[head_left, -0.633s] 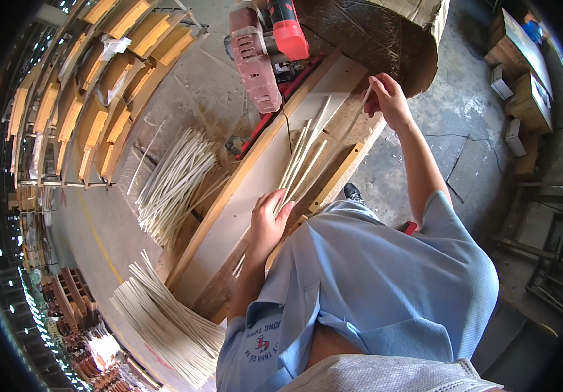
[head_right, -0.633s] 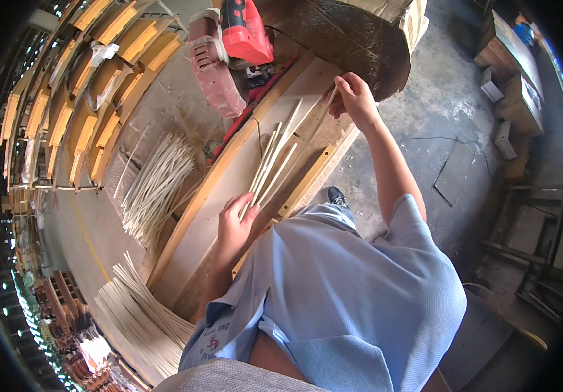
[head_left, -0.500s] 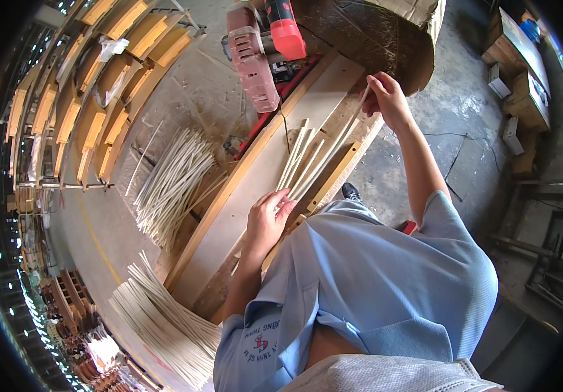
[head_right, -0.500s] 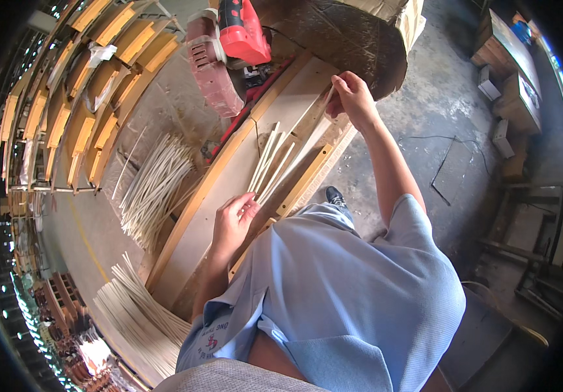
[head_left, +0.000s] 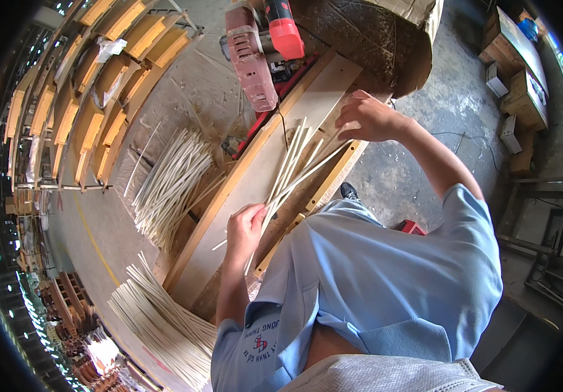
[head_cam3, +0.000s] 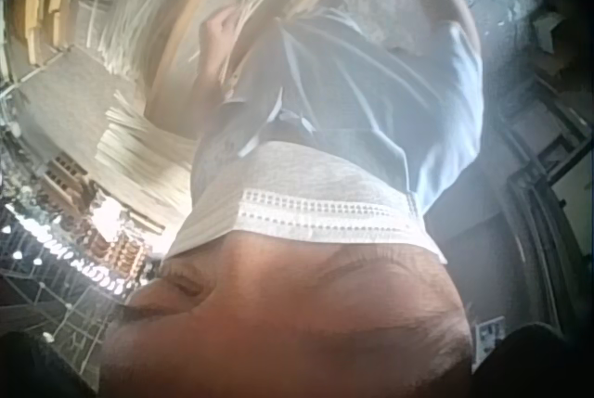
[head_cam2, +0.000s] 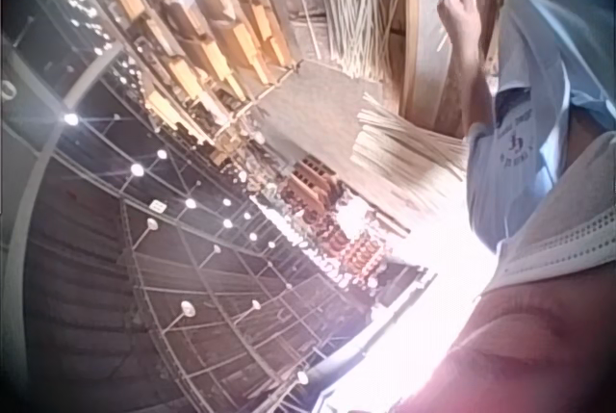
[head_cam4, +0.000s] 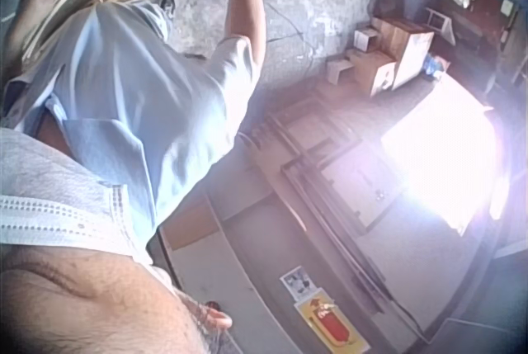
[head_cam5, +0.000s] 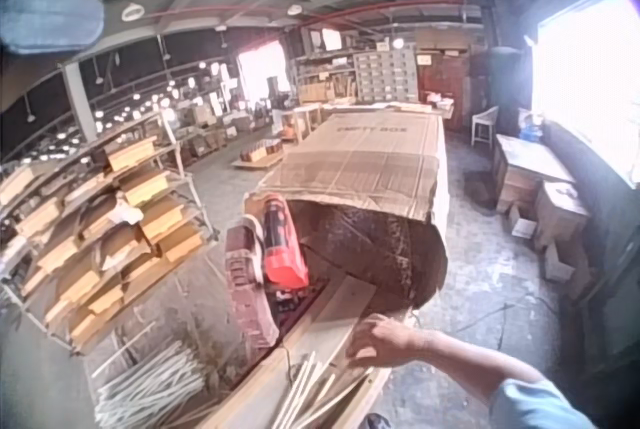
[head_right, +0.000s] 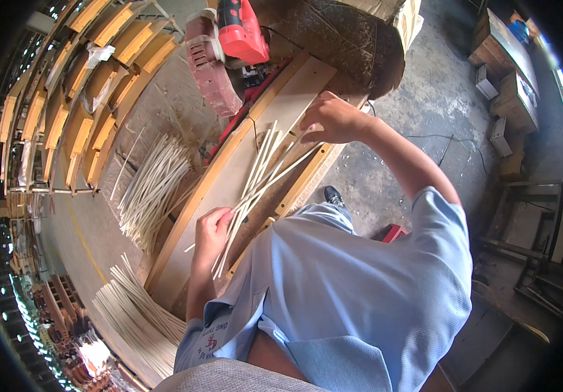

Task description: The person repeatedly picks up bundles of thin wooden sticks, aligns them on a guide, and cuts them to length using a red circular saw. The cut pieces are stacked on the workbench.

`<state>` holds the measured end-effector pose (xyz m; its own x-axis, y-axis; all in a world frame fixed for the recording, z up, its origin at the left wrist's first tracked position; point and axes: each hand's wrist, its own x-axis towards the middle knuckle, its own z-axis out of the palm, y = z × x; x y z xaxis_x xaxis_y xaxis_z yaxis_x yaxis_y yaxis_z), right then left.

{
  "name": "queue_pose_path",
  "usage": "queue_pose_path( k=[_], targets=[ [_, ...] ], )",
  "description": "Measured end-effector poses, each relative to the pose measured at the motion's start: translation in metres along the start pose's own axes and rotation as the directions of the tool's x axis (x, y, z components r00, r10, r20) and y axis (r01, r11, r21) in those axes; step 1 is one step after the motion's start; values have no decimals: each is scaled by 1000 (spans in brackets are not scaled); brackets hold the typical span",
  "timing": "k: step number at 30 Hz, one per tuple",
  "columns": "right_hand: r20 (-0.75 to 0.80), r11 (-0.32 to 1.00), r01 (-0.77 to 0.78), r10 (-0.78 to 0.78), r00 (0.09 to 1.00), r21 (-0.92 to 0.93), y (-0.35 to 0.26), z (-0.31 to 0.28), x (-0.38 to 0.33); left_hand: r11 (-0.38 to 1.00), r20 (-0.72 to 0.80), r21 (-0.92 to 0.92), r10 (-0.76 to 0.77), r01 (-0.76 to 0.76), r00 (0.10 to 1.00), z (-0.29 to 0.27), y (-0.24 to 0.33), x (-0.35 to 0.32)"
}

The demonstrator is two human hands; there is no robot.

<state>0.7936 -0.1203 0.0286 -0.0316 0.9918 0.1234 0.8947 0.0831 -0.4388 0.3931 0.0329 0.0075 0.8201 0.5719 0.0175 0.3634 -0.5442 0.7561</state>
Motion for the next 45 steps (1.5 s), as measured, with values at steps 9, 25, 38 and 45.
queue_pose_path(
  k=[9, 25, 38, 45],
  targets=[
    [-218, 989, 107, -128, 968, -106, -21, 41, 17, 995, -203, 15, -95, 100, 974, -9, -12, -24],
    [275, 991, 64, -94, 957, 115, -55, 65, 51, 978, -98, 197, -43, 62, 994, -9, 6, -25],
    [48, 951, -242, 256, 966, -193, -114, 122, 57, 906, -322, 347, -128, 243, 938, 12, -7, -24],
    [-111, 980, 181, -190, 976, -83, -40, 86, 64, 965, -257, 241, -42, 106, 965, -13, -16, -32]
  ],
)
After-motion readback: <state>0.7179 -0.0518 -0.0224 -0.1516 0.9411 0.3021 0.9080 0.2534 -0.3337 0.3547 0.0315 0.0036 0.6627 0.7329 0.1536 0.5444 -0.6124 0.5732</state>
